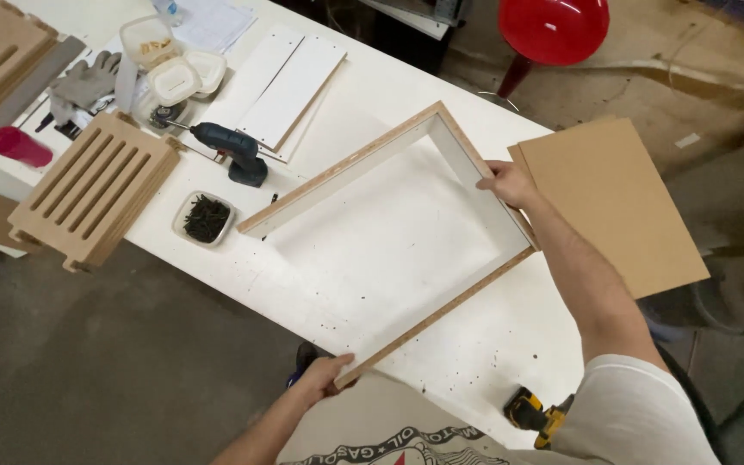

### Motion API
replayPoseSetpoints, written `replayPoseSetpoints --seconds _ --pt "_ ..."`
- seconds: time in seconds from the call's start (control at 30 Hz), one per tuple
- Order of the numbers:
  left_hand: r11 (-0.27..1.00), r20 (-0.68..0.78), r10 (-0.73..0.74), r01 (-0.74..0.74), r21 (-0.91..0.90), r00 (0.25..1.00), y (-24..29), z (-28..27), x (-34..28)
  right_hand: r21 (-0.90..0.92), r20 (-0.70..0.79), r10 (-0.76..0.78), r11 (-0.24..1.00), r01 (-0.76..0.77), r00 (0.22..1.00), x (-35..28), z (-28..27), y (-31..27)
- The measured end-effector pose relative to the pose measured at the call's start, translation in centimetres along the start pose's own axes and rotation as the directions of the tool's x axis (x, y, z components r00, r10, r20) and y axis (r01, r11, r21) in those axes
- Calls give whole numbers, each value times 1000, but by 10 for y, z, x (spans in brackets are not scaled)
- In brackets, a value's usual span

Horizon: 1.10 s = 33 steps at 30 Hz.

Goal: Assembling a wooden drawer structure by aligning panels and fastening them with screws using a power drill.

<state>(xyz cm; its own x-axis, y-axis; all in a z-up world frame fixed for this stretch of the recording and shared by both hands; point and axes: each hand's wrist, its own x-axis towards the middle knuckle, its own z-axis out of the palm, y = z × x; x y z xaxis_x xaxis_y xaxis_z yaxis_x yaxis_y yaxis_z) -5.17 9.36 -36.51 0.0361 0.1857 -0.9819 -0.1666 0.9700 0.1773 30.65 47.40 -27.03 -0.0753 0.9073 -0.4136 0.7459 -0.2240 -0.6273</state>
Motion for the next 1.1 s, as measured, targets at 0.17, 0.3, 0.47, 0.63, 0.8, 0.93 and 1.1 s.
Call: replayPoseSetpoints --seconds 0.17,0.3,0.47,0.63,0.8,0.93,1.1 --pt "996 14 -9 10 -86 1000 -26 25 23 52 177 -32 998 23 984 23 21 -34" --pt "991 54 0 7 -134 999 -47 40 48 32 263 -41 999 34 964 44 38 -45" --pt "993 49 -37 43 -113 998 -47 55 45 -8 326 -50 998 56 944 68 57 -51" --pt "993 56 -56 62 -105 997 -42 65 38 -18 373 -28 999 37 927 63 60 -77" --pt "1000 140 2 -2 3 990 -46 72 64 -108 293 -71 988 107 953 73 66 -75" --pt "996 228 -29 9 89 973 -21 93 71 -237 -33 -444 874 424 896 75 85 -9" --pt "994 438 32 -76 83 898 -3 134 69 127 -583 -92 971 202 807 -110 117 48"
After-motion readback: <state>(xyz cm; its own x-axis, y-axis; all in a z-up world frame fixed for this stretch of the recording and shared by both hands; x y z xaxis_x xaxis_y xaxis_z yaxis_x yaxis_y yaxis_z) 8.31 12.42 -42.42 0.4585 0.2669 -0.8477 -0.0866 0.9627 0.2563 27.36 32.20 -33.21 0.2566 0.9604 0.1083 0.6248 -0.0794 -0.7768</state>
